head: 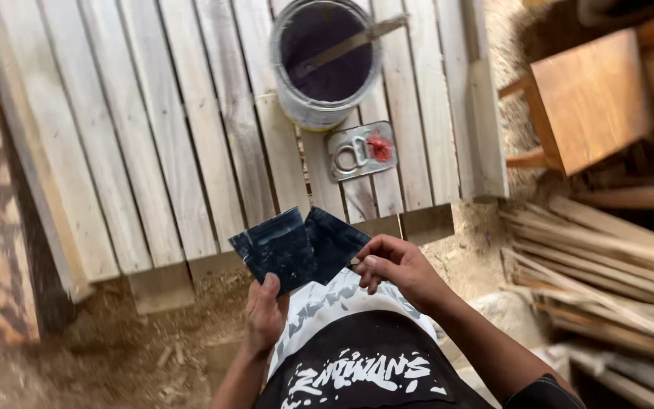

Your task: The person uses a putty knife to spread a pinkish filler onto a small square card, then applies the filler to gaps between wooden slats on a pallet. They smooth the filler along the seams and edges, occasionally switching between two cards to continue filling different sections.

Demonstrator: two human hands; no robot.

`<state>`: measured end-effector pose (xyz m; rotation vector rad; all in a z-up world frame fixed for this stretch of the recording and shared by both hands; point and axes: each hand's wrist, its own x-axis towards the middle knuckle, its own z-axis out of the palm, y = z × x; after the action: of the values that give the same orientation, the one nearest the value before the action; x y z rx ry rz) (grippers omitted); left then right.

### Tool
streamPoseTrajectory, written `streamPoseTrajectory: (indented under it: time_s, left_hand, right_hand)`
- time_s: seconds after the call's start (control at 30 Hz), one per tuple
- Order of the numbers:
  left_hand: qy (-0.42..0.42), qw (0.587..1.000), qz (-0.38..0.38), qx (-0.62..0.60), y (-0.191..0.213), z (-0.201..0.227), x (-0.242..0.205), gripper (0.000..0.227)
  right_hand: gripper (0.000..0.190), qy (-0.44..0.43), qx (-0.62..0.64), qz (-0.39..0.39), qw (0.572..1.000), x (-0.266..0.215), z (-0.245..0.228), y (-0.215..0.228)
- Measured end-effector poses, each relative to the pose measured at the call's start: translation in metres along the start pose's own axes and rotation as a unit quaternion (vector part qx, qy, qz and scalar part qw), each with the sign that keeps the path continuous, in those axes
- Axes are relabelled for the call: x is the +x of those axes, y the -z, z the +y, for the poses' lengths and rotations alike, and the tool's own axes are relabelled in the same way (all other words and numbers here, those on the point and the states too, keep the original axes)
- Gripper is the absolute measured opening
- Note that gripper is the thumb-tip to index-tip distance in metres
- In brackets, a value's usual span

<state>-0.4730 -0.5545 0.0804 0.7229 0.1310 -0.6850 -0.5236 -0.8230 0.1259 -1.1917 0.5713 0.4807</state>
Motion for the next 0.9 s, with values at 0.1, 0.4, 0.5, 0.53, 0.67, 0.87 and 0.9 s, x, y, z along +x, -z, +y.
streamPoseTrajectory:
  time_s: [0.1,0.4,0.5,0.53,0.67,0.87,0.9]
  left_hand:
    - [-0.055,0.998,0.014,0.030,-0.017,-0.011,0.006,0.042]
    - [-0.161,0.886,0.128,0.417,-0.046,-0.007,0.030,0.024]
    - [-0.345,0.670,0.112,0.647,-0.044,0.012,0.052,0.022]
    - [-0.407,0.561,0.102,0.713,-0.044,0.017,0.054,0.021]
    - [-0.447,0.450,0.063,0.771,-0.029,0.051,0.065,0.022]
    - [-0.448,0.373,0.006,0.813,-0.019,0.102,0.076,0.017]
    - [-0.444,0.373,0.001,0.815,-0.020,0.108,0.074,0.016]
  right_hand:
    - [0.018,0.048,-0.109,0.040,0.992,0.006,-0.029,0.017]
    - [0.004,0.387,-0.280,0.062,0.876,0.003,-0.112,0.073]
    - [0.005,0.466,-0.288,0.091,0.832,0.016,-0.120,0.069]
    - [0.004,0.502,-0.304,0.121,0.800,0.018,-0.123,0.069]
    - [0.003,0.556,-0.355,0.190,0.727,0.025,-0.138,0.074]
    - [0.005,0.581,-0.414,0.092,0.695,0.037,-0.142,0.048]
    - [0.006,0.583,-0.437,0.073,0.681,0.038,-0.141,0.038]
